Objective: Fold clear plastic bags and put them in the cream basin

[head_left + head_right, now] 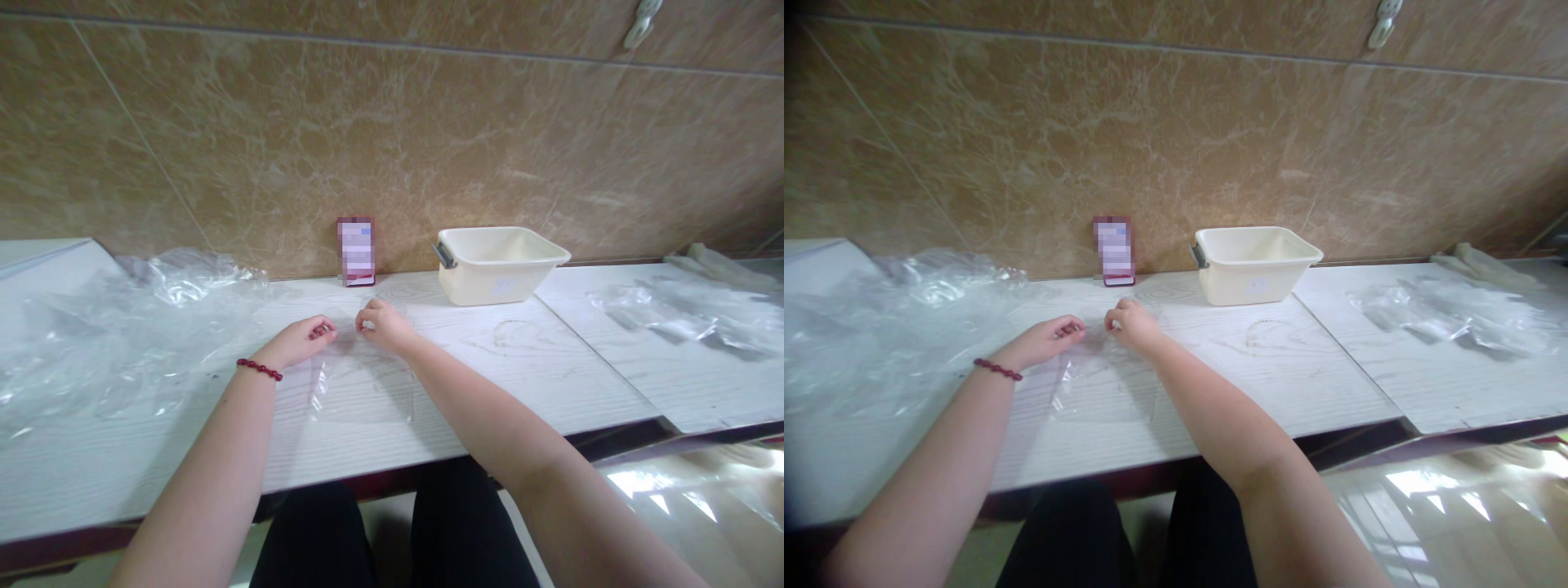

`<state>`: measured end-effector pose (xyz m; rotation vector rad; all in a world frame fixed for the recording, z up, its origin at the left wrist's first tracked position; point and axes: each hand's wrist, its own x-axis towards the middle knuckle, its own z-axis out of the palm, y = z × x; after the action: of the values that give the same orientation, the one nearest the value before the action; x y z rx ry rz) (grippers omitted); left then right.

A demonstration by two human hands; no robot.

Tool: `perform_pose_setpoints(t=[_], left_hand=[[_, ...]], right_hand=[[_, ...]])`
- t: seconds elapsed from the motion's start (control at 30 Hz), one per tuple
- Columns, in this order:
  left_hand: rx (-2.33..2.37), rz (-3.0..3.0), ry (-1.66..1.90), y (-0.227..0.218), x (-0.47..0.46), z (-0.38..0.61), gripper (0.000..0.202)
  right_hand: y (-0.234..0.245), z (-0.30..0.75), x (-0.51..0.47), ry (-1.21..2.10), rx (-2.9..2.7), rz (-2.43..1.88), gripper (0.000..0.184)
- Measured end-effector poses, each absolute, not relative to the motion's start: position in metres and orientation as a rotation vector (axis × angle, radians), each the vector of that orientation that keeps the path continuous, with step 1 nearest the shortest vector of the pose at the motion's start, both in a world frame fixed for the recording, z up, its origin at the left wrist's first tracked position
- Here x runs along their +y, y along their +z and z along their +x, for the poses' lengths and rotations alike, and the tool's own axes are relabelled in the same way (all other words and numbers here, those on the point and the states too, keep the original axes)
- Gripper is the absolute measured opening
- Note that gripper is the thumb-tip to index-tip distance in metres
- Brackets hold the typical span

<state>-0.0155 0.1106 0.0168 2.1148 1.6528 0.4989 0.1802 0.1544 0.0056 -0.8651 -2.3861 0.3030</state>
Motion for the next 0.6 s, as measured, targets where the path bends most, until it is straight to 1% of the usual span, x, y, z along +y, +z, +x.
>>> perform_pose_setpoints(t=[0.13,0.37,0.6], left_hand=[[1.668,2.25,0.543,0.021,0.115,-0.028,0.036],[1.698,2.396,0.484,0.007,0.126,-0.034,0.039],[1.687,2.467,0.43,0.001,0.13,-0.029,0.035]], right_hand=[[0.006,0.182,0.157,0.296,-2.387,-0.95,0.013],[0.002,0.181,0.158,0.336,-2.442,-0.992,0.019],[-0.001,0.176,0.158,0.354,-2.473,-0.9,0.022]])
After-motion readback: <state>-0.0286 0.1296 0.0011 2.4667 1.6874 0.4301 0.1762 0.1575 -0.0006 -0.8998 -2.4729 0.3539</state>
